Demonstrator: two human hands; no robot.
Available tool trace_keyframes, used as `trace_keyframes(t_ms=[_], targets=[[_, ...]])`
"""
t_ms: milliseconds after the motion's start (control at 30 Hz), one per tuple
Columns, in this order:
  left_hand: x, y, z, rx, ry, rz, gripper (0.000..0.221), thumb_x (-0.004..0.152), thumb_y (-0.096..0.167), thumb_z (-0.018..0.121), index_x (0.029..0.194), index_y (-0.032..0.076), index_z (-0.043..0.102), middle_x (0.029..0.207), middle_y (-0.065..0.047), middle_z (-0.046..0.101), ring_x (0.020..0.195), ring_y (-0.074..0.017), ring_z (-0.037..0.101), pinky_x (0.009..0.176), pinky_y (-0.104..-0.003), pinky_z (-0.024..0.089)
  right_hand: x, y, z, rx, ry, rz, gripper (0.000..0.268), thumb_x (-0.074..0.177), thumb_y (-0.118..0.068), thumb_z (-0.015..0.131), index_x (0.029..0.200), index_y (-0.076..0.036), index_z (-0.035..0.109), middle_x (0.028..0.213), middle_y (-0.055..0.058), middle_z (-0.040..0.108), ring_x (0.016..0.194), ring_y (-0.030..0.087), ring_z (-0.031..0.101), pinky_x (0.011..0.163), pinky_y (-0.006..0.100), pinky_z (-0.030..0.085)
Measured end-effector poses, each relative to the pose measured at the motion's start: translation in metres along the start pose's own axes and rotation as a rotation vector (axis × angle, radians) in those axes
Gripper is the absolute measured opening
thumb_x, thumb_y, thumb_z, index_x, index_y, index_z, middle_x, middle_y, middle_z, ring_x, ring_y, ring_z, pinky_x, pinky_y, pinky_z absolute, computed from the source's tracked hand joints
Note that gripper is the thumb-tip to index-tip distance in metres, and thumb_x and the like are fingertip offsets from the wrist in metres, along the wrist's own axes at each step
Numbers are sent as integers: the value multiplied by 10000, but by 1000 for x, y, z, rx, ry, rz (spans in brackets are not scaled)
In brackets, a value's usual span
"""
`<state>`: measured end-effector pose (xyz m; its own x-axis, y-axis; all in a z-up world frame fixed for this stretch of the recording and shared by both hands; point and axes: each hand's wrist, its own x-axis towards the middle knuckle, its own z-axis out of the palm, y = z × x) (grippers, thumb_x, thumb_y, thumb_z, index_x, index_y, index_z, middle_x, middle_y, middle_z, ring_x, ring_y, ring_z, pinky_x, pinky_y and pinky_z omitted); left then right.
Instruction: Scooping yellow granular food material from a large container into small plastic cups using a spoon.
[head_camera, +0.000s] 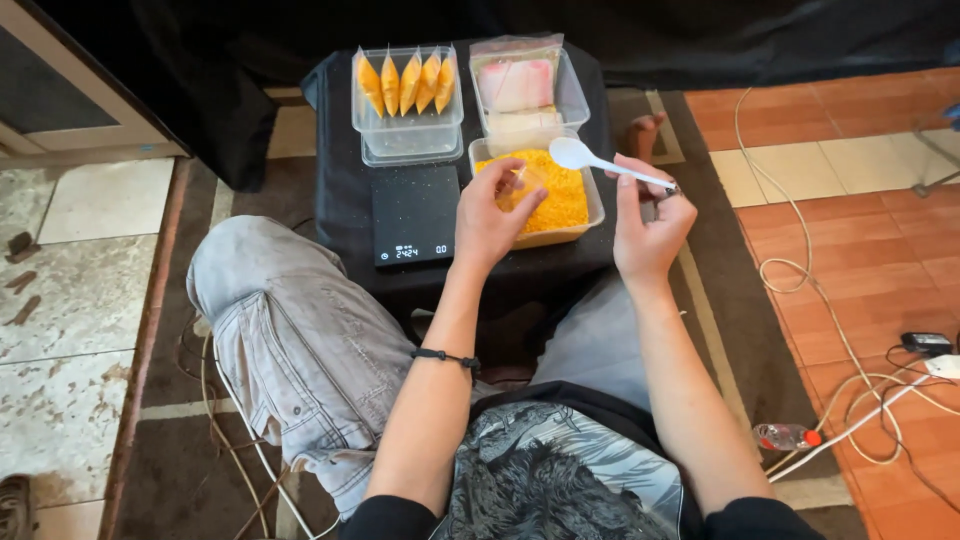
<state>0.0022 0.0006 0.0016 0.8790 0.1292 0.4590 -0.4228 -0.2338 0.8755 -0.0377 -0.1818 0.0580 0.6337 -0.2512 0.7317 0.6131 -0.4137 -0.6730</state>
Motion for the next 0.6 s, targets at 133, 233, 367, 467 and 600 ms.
trace_keyframes(t_ms=[133, 233, 367, 467, 600], targets=[[0, -2, 1, -9, 32, -11, 400, 826, 252, 897, 1147, 104, 711, 895, -108, 709, 838, -236, 674, 829, -349, 577, -14, 38, 2, -58, -10, 81, 193, 963, -28, 666, 1069, -93, 814, 854, 64, 777, 733, 82, 608, 706, 239, 506], [-1, -5, 0, -13, 59, -13, 407, 811, 291, 900, 1136, 133, 714, 873, -53, 705, 850, -184, 677, 825, -317, 570, -22, 46, 9, -105, -21, 198, 200, 943, -73, 668, 1059, -135, 819, 823, 13, 773, 678, 38, 550, 664, 210, 485], [1, -4, -1, -67, 72, -25, 405, 800, 275, 915, 1120, 119, 722, 854, -54, 697, 819, -165, 662, 807, -300, 559, -26, 58, 22, -143, -51, 222, 164, 904, -103, 714, 998, -151, 839, 716, 23, 734, 628, 68, 579, 628, 237, 494], [1, -1, -4, -79, 64, -22, 419, 796, 262, 918, 1129, 111, 714, 849, -57, 704, 808, -159, 663, 800, -297, 555, -27, 49, 25, -152, -49, 248, 162, 896, -114, 720, 985, -164, 846, 677, 10, 720, 621, 60, 594, 649, 223, 500], [5, -38, 13, -80, 81, 25, 434, 789, 229, 919, 1145, 92, 711, 859, -94, 707, 835, -203, 688, 799, -321, 560, -32, 87, 22, -118, -19, 280, 158, 910, -129, 711, 1005, -117, 837, 732, 105, 738, 716, 100, 631, 686, 294, 519]])
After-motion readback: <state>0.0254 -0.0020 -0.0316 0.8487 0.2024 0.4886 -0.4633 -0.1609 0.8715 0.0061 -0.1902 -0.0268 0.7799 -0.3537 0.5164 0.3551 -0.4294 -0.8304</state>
